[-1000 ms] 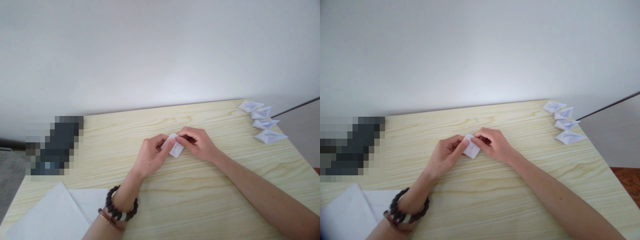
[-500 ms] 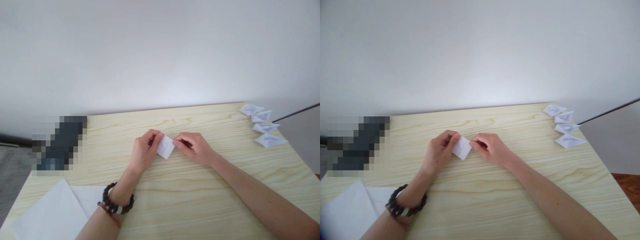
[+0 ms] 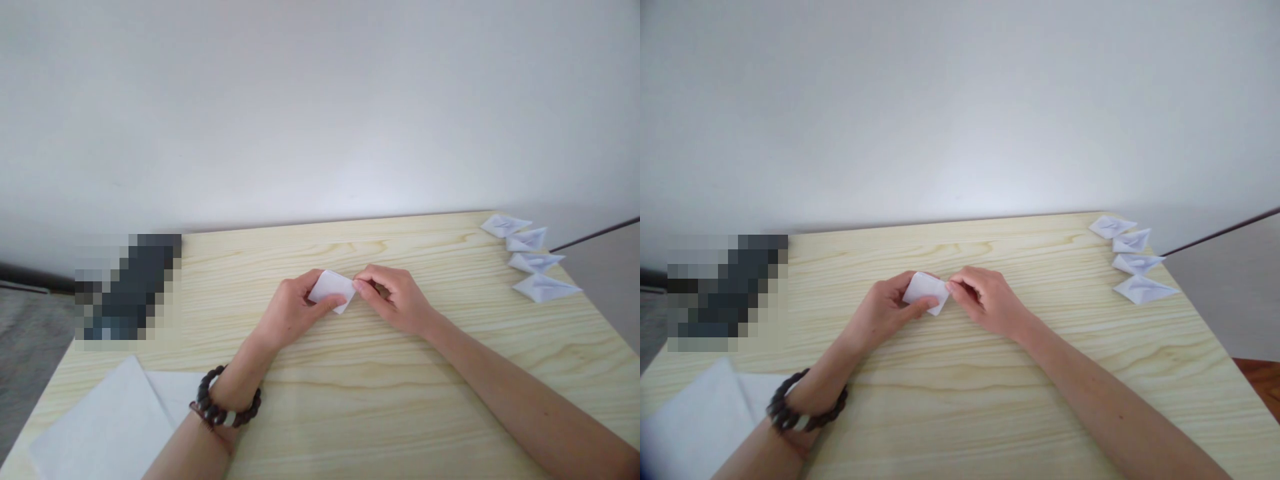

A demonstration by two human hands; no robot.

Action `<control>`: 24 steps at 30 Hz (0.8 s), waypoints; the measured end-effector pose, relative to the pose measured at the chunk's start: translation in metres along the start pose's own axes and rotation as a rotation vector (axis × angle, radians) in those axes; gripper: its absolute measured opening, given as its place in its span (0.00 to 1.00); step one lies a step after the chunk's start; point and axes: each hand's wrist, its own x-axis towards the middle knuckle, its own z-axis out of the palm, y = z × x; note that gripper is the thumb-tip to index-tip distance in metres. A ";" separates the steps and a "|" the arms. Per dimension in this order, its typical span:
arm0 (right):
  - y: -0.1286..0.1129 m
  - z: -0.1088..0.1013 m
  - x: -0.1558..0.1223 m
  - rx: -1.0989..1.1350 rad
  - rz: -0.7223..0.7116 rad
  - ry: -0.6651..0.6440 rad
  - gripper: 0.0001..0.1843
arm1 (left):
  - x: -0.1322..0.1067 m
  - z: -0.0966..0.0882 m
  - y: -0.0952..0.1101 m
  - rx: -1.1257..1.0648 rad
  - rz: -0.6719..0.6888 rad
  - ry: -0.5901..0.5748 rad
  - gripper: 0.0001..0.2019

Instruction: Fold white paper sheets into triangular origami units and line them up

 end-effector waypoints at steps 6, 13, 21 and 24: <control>0.002 0.001 0.001 -0.076 -0.084 -0.059 0.11 | 0.000 -0.002 0.000 0.058 -0.046 -0.031 0.16; -0.001 -0.003 0.001 0.011 0.025 0.011 0.14 | 0.001 0.001 0.006 -0.097 -0.095 -0.066 0.16; -0.002 -0.001 0.001 0.021 -0.009 -0.006 0.15 | -0.001 0.002 0.005 -0.085 -0.140 -0.097 0.14; -0.003 -0.001 0.001 -0.017 -0.016 0.028 0.16 | -0.001 0.003 0.007 -0.078 -0.101 -0.096 0.14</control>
